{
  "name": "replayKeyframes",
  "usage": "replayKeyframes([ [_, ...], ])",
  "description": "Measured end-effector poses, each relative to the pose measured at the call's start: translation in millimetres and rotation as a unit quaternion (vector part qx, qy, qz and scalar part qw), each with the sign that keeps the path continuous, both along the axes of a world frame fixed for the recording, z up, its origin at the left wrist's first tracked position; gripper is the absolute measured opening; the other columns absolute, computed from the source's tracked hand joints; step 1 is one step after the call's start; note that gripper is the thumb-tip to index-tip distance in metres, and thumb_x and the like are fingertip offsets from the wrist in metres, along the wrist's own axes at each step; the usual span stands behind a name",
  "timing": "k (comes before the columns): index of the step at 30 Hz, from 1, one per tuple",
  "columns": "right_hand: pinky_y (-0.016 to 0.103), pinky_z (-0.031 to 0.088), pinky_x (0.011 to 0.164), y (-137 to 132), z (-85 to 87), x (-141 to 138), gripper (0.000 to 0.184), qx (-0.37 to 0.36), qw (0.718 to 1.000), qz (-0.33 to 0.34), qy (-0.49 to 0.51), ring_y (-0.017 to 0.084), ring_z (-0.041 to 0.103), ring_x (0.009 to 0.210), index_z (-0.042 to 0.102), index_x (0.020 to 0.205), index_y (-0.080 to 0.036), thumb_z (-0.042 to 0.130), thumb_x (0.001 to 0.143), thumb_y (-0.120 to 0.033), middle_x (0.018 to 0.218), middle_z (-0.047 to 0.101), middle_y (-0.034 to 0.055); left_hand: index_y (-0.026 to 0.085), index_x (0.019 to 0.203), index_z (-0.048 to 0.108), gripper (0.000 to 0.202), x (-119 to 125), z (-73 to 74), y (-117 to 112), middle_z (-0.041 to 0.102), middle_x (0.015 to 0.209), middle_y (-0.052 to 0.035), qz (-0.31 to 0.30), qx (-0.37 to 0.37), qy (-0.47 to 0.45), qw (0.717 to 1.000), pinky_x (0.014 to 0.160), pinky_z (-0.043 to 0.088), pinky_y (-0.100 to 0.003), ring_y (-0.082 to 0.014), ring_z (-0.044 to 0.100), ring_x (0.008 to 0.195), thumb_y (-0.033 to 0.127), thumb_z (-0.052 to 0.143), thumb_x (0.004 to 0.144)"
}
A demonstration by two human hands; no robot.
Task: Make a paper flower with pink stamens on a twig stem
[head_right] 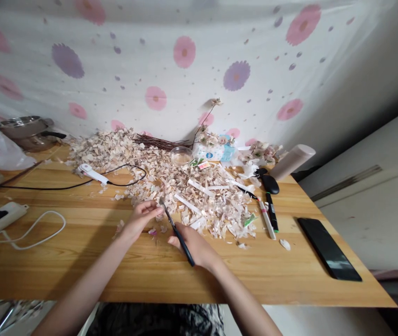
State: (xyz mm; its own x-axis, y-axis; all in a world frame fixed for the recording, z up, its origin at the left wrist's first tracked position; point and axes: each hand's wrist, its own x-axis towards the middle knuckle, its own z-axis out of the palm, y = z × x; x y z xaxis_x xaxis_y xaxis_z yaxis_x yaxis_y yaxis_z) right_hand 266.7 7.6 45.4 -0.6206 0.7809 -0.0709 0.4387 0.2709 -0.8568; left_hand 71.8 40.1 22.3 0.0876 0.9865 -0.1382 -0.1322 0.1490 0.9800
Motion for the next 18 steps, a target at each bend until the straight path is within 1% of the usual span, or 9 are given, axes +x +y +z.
replayKeyframes([
  [4, 0.025, 0.033, 0.053, 2, 0.2, 1, 0.07, -0.001, 1.0, -0.009, -0.01, 0.014, 0.042, 0.057, 0.045, 0.076, -0.017, 0.021, 0.076, -0.083, 0.061, 0.047, 0.0001, 0.011, 0.088, 0.061, 0.014, -2, -5.3, 2, 0.063, 0.086, -0.0022, -0.008, -0.004, -0.002, 1.0, 0.072, 0.053, -0.032, -0.0142, 0.062, 0.077, 0.025, 0.06, 0.087],
  [6, 0.025, 0.032, 0.052, 4, -0.3, 2, 0.069, 0.001, 1.0, -0.014, -0.016, 0.014, 0.042, 0.056, 0.045, 0.074, -0.018, 0.023, 0.077, -0.083, 0.06, 0.047, 0.0002, 0.011, 0.09, 0.061, 0.015, -3, -5.7, 2, 0.064, 0.087, -0.0026, -0.014, -0.006, -0.005, 1.0, 0.074, 0.053, -0.033, -0.0147, 0.062, 0.079, 0.026, 0.06, 0.087],
  [9, 0.025, 0.03, 0.053, 6, -2.6, 3, 0.068, 0.005, 0.999, -0.02, -0.025, 0.014, 0.043, 0.057, 0.046, 0.072, -0.018, 0.026, 0.076, -0.083, 0.061, 0.047, 0.0005, 0.011, 0.089, 0.062, 0.015, -2, -1.5, 2, 0.065, 0.087, -0.0027, -0.03, -0.008, -0.012, 0.999, 0.075, 0.053, -0.034, -0.0148, 0.063, 0.079, 0.026, 0.06, 0.087],
  [14, 0.025, 0.031, 0.055, 9, -6.7, 4, 0.068, 0.009, 0.999, -0.028, -0.042, 0.015, 0.045, 0.06, 0.05, 0.072, -0.016, 0.029, 0.078, -0.081, 0.064, 0.05, 0.0017, 0.011, 0.086, 0.062, 0.015, -1, 7.7, 0, 0.065, 0.084, -0.002, -0.06, -0.01, -0.023, 0.998, 0.075, 0.053, -0.034, -0.0144, 0.063, 0.077, 0.026, 0.06, 0.088],
  [18, 0.026, 0.031, 0.055, 10, -6.1, 2, 0.067, 0.009, 0.997, -0.035, -0.061, 0.016, 0.045, 0.06, 0.048, 0.071, -0.017, 0.031, 0.078, -0.081, 0.064, 0.051, 0.0026, 0.011, 0.085, 0.061, 0.016, -1, 5.8, 1, 0.064, 0.082, -0.0017, -0.061, -0.006, -0.021, 0.998, 0.074, 0.053, -0.033, -0.0142, 0.063, 0.077, 0.026, 0.06, 0.088],
])
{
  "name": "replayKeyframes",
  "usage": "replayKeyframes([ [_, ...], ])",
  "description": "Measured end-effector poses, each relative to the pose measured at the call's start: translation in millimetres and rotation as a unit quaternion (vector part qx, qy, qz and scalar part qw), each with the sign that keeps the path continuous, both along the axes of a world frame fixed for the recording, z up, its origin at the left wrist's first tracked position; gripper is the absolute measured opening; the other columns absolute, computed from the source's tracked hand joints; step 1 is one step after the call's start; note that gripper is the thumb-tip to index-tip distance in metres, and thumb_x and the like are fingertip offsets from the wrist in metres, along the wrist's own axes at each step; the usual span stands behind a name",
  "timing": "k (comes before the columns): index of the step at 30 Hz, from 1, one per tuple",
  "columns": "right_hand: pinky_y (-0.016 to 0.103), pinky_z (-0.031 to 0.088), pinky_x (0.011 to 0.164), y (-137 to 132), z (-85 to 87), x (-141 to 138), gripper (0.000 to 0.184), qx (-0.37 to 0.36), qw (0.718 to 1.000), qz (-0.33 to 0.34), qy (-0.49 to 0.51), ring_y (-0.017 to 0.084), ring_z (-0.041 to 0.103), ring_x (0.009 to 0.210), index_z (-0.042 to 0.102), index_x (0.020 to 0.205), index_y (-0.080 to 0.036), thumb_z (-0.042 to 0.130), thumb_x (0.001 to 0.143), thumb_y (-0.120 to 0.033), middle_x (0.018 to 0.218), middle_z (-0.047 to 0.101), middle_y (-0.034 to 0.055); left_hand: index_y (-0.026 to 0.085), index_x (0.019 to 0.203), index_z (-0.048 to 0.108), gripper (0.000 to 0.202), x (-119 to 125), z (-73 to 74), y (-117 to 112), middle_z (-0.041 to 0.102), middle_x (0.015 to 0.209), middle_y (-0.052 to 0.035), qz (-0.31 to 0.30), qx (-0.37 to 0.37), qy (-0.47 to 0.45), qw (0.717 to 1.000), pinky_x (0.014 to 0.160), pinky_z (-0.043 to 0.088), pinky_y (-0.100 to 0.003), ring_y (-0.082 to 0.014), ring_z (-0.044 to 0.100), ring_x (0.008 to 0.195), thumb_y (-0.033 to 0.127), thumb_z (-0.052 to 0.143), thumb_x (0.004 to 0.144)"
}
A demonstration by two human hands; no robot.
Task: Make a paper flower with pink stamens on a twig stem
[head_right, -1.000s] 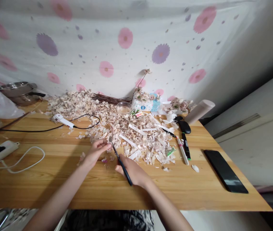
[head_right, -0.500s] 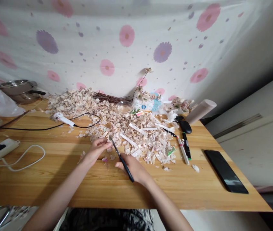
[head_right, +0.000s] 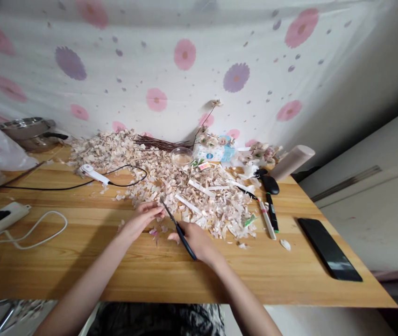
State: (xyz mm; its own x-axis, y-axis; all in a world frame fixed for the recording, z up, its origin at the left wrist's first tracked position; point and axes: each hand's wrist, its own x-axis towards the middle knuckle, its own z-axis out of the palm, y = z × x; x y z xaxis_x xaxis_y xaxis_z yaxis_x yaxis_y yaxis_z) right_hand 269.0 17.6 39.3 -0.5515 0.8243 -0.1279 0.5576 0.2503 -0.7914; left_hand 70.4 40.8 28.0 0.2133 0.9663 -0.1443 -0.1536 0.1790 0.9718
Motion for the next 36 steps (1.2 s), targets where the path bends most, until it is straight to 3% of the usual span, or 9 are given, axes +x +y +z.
replayKeyframes([
  [6, 0.028, 0.035, 0.058, -5, 4.2, 3, 0.065, 0.008, 1.0, 0.029, -0.009, 0.018, 0.046, 0.063, 0.046, 0.078, -0.018, 0.025, 0.081, -0.079, 0.071, 0.054, 0.0045, 0.011, 0.089, 0.061, 0.018, -2, -6.3, 2, 0.064, 0.085, -0.0022, 0.02, 0.007, 0.018, 1.0, 0.073, 0.053, -0.033, -0.0144, 0.062, 0.077, 0.029, 0.059, 0.088],
  [11, 0.03, 0.039, 0.063, -8, 8.1, 7, 0.065, 0.012, 0.998, 0.061, 0.005, 0.018, 0.05, 0.067, 0.044, 0.084, -0.019, 0.018, 0.082, -0.078, 0.077, 0.056, 0.0057, 0.011, 0.087, 0.061, 0.016, 0, -3.6, 0, 0.063, 0.082, -0.0016, 0.001, 0.017, 0.034, 0.999, 0.072, 0.053, -0.032, -0.0139, 0.062, 0.075, 0.027, 0.059, 0.088],
  [20, 0.028, 0.034, 0.059, -6, 7.6, 6, 0.067, 0.009, 0.999, 0.045, 0.001, 0.018, 0.047, 0.063, 0.045, 0.078, -0.019, 0.02, 0.079, -0.081, 0.072, 0.053, 0.0039, 0.011, 0.081, 0.061, 0.018, -2, 0.4, 0, 0.063, 0.077, -0.0003, -0.019, 0.024, 0.061, 0.998, 0.07, 0.052, -0.031, -0.013, 0.062, 0.071, 0.028, 0.06, 0.088],
  [25, 0.025, 0.031, 0.053, -3, 8.6, 6, 0.066, -0.009, 0.999, 0.04, 0.007, 0.015, 0.045, 0.058, 0.047, 0.073, -0.018, 0.026, 0.079, -0.08, 0.062, 0.05, 0.001, 0.011, 0.085, 0.062, 0.017, -7, -2.6, 2, 0.064, 0.081, -0.0013, -0.026, 0.024, 0.067, 0.997, 0.071, 0.053, -0.032, -0.0134, 0.062, 0.073, 0.027, 0.06, 0.088],
  [33, 0.025, 0.03, 0.05, -1, 10.7, 5, 0.06, -0.026, 0.999, 0.001, 0.027, 0.014, 0.044, 0.052, 0.049, 0.065, -0.017, 0.041, 0.08, -0.075, 0.056, 0.048, 0.0, 0.012, 0.092, 0.062, 0.018, -15, -20.0, 7, 0.064, 0.09, -0.0036, -0.012, 0.028, 0.072, 0.997, 0.075, 0.053, -0.034, -0.0153, 0.062, 0.081, 0.029, 0.059, 0.088],
  [36, 0.024, 0.031, 0.048, -1, 11.5, 6, 0.056, -0.042, 0.998, -0.02, 0.044, 0.013, 0.043, 0.048, 0.05, 0.064, -0.018, 0.046, 0.079, -0.072, 0.05, 0.046, -0.0017, 0.012, 0.09, 0.062, 0.019, -15, -17.5, 7, 0.065, 0.088, -0.0031, -0.013, 0.037, 0.079, 0.996, 0.076, 0.053, -0.035, -0.0153, 0.063, 0.08, 0.03, 0.058, 0.089],
])
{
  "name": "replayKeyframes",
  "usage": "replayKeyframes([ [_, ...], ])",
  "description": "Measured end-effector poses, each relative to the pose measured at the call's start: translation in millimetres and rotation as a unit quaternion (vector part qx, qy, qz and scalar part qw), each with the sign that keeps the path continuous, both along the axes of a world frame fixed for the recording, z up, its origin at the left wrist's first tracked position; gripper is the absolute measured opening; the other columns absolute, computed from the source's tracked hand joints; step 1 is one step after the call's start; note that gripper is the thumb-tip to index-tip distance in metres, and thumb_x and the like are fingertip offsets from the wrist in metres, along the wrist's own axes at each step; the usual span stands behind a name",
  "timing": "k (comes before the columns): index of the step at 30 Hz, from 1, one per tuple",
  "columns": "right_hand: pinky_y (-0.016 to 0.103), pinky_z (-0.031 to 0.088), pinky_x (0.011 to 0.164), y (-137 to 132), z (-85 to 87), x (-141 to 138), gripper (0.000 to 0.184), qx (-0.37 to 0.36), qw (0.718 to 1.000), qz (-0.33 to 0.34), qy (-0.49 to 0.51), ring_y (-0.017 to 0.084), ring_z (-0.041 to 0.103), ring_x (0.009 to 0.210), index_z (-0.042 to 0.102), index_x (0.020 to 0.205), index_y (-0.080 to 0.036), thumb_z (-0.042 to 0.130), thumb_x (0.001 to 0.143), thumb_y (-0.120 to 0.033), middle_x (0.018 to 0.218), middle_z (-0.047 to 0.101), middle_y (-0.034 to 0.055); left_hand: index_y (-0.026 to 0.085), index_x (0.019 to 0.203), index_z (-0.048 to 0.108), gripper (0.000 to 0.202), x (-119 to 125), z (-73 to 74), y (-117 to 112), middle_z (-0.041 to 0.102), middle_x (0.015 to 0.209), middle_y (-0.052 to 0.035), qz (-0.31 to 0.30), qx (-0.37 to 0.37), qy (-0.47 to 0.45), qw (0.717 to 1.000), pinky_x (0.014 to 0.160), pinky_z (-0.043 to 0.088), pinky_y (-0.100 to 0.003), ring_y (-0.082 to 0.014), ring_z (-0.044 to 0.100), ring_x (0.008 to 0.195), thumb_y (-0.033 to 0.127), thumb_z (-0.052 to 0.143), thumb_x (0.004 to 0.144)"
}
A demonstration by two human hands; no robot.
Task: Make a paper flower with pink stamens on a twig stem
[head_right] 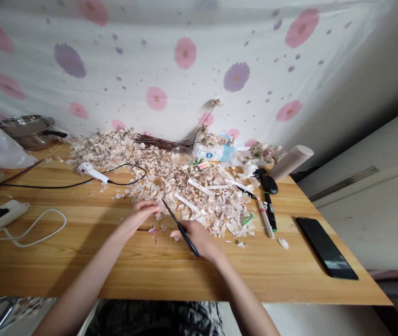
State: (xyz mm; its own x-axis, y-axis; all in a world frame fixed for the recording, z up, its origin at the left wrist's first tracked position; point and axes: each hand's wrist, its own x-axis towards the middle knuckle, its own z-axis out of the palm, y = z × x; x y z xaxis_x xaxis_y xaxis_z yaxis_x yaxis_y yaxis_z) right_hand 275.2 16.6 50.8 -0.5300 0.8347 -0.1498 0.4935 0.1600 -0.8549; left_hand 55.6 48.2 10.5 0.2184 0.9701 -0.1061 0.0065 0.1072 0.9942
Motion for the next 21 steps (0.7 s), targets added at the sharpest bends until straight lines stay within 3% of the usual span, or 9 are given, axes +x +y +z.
replayKeyframes([
  [7, 0.022, 0.033, 0.043, 6, -15.8, -4, 0.05, -0.024, 0.99, -0.115, 0.084, 0.011, 0.044, 0.041, 0.051, 0.067, -0.017, 0.048, 0.084, -0.064, 0.047, 0.047, -0.0033, 0.011, 0.085, 0.063, 0.018, 9, 19.3, -7, 0.066, 0.082, -0.0018, -0.047, 0.013, 0.044, 0.998, 0.075, 0.053, -0.034, -0.0144, 0.064, 0.076, 0.029, 0.061, 0.087],
  [11, 0.025, 0.044, 0.052, 8, -20.0, -11, 0.046, -0.04, 0.975, -0.147, 0.16, 0.013, 0.054, 0.051, 0.059, 0.086, -0.014, 0.058, 0.078, -0.059, 0.064, 0.058, 0.0, 0.012, 0.081, 0.063, 0.019, 18, 18.8, -13, 0.064, 0.074, 0.0003, -0.083, 0.033, 0.084, 0.992, 0.069, 0.052, -0.031, -0.0129, 0.062, 0.068, 0.03, 0.064, 0.085],
  [14, 0.026, 0.046, 0.058, 8, -21.6, -15, 0.043, -0.051, 0.968, -0.15, 0.195, 0.014, 0.056, 0.059, 0.061, 0.083, -0.014, 0.067, 0.071, -0.055, 0.07, 0.061, 0.0021, 0.012, 0.076, 0.064, 0.018, 23, 18.0, -16, 0.064, 0.073, 0.0001, -0.102, 0.06, 0.11, 0.987, 0.074, 0.05, -0.032, -0.0138, 0.061, 0.072, 0.028, 0.066, 0.082],
  [17, 0.026, 0.045, 0.063, 8, -23.7, -17, 0.037, -0.052, 0.961, -0.164, 0.215, 0.014, 0.056, 0.063, 0.061, 0.075, -0.014, 0.072, 0.067, -0.048, 0.068, 0.059, 0.0012, 0.013, 0.075, 0.064, 0.015, 24, 20.9, -17, 0.065, 0.076, -0.0005, -0.097, 0.073, 0.12, 0.985, 0.077, 0.049, -0.033, -0.0146, 0.061, 0.076, 0.027, 0.067, 0.081],
  [21, 0.024, 0.041, 0.058, 8, -23.9, -17, 0.033, -0.054, 0.952, -0.197, 0.228, 0.011, 0.049, 0.058, 0.058, 0.073, -0.015, 0.072, 0.068, -0.044, 0.064, 0.055, -0.0017, 0.013, 0.078, 0.065, 0.018, 23, 24.7, -17, 0.064, 0.072, 0.0003, -0.062, 0.062, 0.103, 0.991, 0.07, 0.049, -0.03, -0.0136, 0.06, 0.069, 0.031, 0.066, 0.082],
])
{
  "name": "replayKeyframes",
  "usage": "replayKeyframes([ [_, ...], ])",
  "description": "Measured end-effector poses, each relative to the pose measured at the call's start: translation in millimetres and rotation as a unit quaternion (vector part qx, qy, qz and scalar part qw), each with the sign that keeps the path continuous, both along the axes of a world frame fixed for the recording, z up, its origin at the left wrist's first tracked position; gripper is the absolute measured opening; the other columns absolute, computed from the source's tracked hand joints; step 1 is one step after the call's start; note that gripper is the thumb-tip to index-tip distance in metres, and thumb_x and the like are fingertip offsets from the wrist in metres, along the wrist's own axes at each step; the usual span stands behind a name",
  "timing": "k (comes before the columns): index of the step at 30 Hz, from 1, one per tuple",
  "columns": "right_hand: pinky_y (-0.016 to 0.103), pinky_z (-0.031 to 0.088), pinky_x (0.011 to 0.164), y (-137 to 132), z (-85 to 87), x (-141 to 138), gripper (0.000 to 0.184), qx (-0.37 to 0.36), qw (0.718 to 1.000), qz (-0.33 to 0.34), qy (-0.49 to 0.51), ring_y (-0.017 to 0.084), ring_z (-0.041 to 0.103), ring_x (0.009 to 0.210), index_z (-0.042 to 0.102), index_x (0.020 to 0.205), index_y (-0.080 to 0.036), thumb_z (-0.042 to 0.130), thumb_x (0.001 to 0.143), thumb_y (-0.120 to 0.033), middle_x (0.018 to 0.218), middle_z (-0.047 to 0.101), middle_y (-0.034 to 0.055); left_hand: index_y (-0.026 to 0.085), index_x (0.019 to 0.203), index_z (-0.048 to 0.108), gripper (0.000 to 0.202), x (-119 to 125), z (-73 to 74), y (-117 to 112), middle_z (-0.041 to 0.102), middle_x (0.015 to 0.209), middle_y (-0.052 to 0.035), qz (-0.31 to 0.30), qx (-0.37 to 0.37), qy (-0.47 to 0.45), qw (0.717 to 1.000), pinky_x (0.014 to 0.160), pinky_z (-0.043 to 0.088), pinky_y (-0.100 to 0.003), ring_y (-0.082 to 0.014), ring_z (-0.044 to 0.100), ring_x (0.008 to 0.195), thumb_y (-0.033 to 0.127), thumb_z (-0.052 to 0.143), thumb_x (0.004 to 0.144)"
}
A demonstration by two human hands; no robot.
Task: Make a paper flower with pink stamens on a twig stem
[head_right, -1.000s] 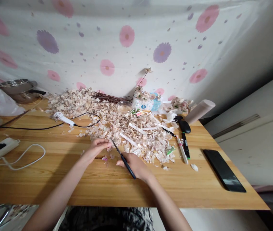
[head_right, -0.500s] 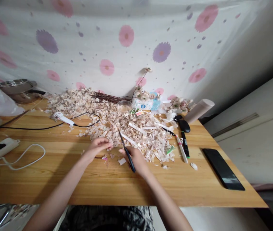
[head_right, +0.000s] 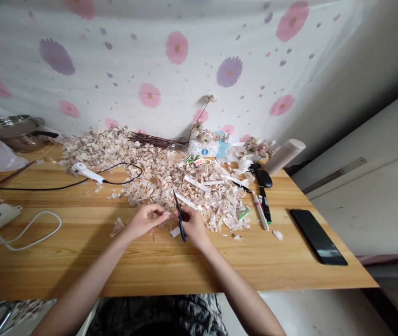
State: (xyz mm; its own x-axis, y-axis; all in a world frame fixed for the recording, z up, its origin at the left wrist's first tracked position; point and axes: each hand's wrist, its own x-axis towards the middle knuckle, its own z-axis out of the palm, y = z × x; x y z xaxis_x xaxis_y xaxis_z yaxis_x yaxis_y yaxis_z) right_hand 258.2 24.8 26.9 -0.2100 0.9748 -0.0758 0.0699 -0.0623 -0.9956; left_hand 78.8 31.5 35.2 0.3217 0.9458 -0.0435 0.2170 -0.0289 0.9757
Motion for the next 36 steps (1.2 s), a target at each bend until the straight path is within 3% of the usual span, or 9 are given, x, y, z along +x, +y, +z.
replayKeyframes([
  [14, 0.023, 0.042, 0.051, -2, -4.7, -6, 0.041, -0.014, 0.999, 0.011, 0.046, 0.011, 0.049, 0.052, 0.053, 0.08, -0.017, 0.064, 0.075, -0.056, 0.06, 0.051, -0.0028, 0.011, 0.088, 0.062, 0.014, 10, -8.0, -1, 0.066, 0.086, -0.0025, 0.085, -0.076, -0.113, 0.987, 0.078, 0.053, -0.036, -0.0155, 0.064, 0.081, 0.025, 0.062, 0.086],
  [19, 0.028, 0.045, 0.058, -9, -3.0, -3, 0.06, 0.027, 0.997, 0.066, 0.028, 0.014, 0.052, 0.059, 0.053, 0.097, -0.017, 0.044, 0.079, -0.073, 0.066, 0.051, 0.0004, 0.011, 0.089, 0.061, 0.015, 7, -15.2, 2, 0.064, 0.087, -0.0026, 0.155, -0.055, -0.146, 0.976, 0.075, 0.053, -0.034, -0.0151, 0.062, 0.08, 0.026, 0.06, 0.087],
  [23, 0.031, 0.046, 0.071, -18, -3.8, 1, 0.067, 0.065, 0.992, 0.107, -0.012, 0.017, 0.052, 0.074, 0.05, 0.111, -0.018, 0.035, 0.081, -0.076, 0.088, 0.053, 0.0059, 0.011, 0.092, 0.06, 0.016, 6, -21.8, 4, 0.063, 0.088, -0.0027, 0.195, -0.035, -0.179, 0.964, 0.073, 0.053, -0.033, -0.0147, 0.061, 0.078, 0.027, 0.059, 0.088],
  [29, 0.029, 0.043, 0.061, -27, -7.1, 0, 0.06, 0.071, 0.979, 0.177, -0.075, 0.016, 0.051, 0.062, 0.056, 0.101, -0.017, 0.028, 0.088, -0.069, 0.072, 0.053, 0.0033, 0.011, 0.093, 0.06, 0.017, 7, -26.1, 6, 0.063, 0.088, -0.0029, 0.221, -0.017, -0.223, 0.949, 0.071, 0.053, -0.032, -0.0143, 0.061, 0.077, 0.027, 0.059, 0.088],
  [36, 0.027, 0.041, 0.056, -30, -9.3, -5, 0.055, 0.067, 0.972, 0.204, -0.101, 0.014, 0.049, 0.055, 0.049, 0.078, -0.017, 0.027, 0.09, -0.066, 0.06, 0.05, 0.0004, 0.012, 0.093, 0.06, 0.017, 10, -25.2, 6, 0.063, 0.089, -0.0031, 0.217, -0.015, -0.234, 0.948, 0.072, 0.053, -0.033, -0.0144, 0.061, 0.078, 0.028, 0.058, 0.089],
])
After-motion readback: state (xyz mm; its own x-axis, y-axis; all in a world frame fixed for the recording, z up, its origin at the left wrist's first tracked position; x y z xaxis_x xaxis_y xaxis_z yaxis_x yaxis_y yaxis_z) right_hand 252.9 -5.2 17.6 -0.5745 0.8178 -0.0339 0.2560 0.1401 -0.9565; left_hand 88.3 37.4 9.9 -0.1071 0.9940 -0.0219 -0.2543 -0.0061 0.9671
